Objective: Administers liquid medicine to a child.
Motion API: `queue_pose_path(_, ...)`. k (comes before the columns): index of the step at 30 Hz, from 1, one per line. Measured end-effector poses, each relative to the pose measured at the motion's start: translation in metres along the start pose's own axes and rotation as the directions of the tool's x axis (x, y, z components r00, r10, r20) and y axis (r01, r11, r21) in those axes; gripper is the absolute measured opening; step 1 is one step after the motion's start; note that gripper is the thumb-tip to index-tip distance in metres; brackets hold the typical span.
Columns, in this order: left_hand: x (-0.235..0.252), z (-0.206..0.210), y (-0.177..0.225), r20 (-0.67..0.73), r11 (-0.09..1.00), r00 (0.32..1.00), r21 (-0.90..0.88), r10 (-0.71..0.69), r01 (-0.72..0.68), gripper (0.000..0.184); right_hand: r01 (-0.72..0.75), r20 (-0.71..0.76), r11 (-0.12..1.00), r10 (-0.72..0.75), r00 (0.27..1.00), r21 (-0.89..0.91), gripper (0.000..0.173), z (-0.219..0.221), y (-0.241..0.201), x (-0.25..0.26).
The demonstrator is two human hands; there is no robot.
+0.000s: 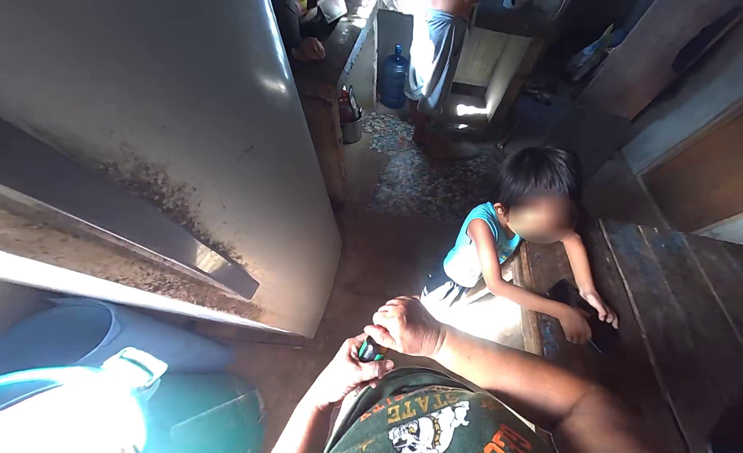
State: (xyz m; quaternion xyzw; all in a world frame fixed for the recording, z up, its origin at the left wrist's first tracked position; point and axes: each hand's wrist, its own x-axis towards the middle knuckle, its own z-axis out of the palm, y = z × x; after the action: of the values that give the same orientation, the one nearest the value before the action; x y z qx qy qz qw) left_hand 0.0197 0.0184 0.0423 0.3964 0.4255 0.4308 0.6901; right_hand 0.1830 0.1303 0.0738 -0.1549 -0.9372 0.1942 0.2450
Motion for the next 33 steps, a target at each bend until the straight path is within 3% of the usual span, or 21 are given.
queue_pose_path(2,0.003,0.009,-0.006,-0.210,0.970,0.975,0.243,0.078,-0.025,0.041,-0.202,0.195,0.979,0.197,0.961,0.010,0.055,-0.005,-0.003,0.000)
queue_pose_path(5,0.009,0.011,-0.008,-0.352,0.792,0.918,0.606,0.182,0.075,0.048,-0.444,0.420,0.894,0.429,0.800,-0.067,0.068,-0.016,-0.007,0.007)
queue_pose_path(7,0.013,0.017,-0.003,-0.393,0.665,0.890,0.732,0.232,0.150,0.045,-0.512,0.448,0.850,0.509,0.735,-0.126,0.072,-0.019,-0.012,0.013)
queue_pose_path(9,0.015,0.023,0.000,-0.403,0.645,0.875,0.750,0.270,0.146,0.041,-0.524,0.403,0.839,0.533,0.744,-0.142,0.071,-0.020,-0.017,0.016)
queue_pose_path(11,0.012,0.021,0.006,-0.333,0.797,0.909,0.604,0.250,0.002,0.033,-0.383,0.173,0.920,0.391,0.904,-0.081,0.060,-0.014,-0.016,0.010)
queue_pose_path(13,0.007,0.012,0.006,-0.002,0.982,0.986,0.089,0.166,-0.165,0.019,-0.081,-0.041,0.997,0.081,0.996,0.012,0.048,-0.013,-0.010,0.008)
queue_pose_path(14,0.009,0.008,0.002,0.238,0.983,0.962,-0.158,0.130,-0.094,0.017,0.061,-0.066,0.996,-0.056,0.996,0.065,0.047,-0.018,-0.010,0.009)
queue_pose_path(15,0.012,0.006,-0.002,0.421,0.959,0.897,-0.282,0.131,-0.007,0.021,0.168,-0.068,0.980,-0.162,0.984,0.102,0.048,-0.023,-0.011,0.010)
queue_pose_path(16,0.015,0.006,-0.004,0.505,0.948,0.851,-0.317,0.143,0.028,0.023,0.222,-0.054,0.969,-0.217,0.975,0.111,0.050,-0.028,-0.012,0.011)
queue_pose_path(18,0.019,0.007,0.001,0.409,0.973,0.898,-0.218,0.162,-0.076,0.021,0.114,0.062,0.988,-0.121,0.991,0.102,0.051,-0.044,-0.014,0.006)
queue_pose_path(20,0.021,0.010,0.010,0.147,0.982,0.972,0.017,0.184,-0.188,0.028,-0.106,0.201,0.987,0.080,0.976,0.119,0.048,-0.062,-0.013,0.000)
queue_pose_path(22,0.023,0.014,0.017,-0.006,0.949,0.982,0.261,0.187,-0.179,0.036,-0.183,0.215,0.966,0.143,0.966,0.182,0.041,-0.068,-0.008,-0.009)
queue_pose_path(25,0.025,0.023,0.015,-0.049,0.910,0.984,0.390,0.174,-0.142,0.038,-0.161,0.221,0.939,0.095,0.971,0.304,0.017,-0.074,-0.008,-0.019)
queue_pose_path(28,0.028,0.033,0.010,-0.050,0.901,0.976,0.397,0.213,-0.176,0.043,-0.304,0.316,0.894,0.199,0.927,0.330,0.041,-0.092,-0.013,-0.023)
queue_pose_path(30,0.030,0.042,0.012,-0.082,0.876,0.971,0.454,0.224,-0.164,0.039,-0.406,0.314,0.872,0.318,0.895,0.275,0.037,-0.095,-0.012,-0.030)
queue_pose_path(33,0.033,0.054,0.014,-0.123,0.831,0.969,0.545,0.215,-0.115,0.038,-0.344,0.235,0.894,0.282,0.930,0.289,0.021,-0.093,-0.007,-0.044)
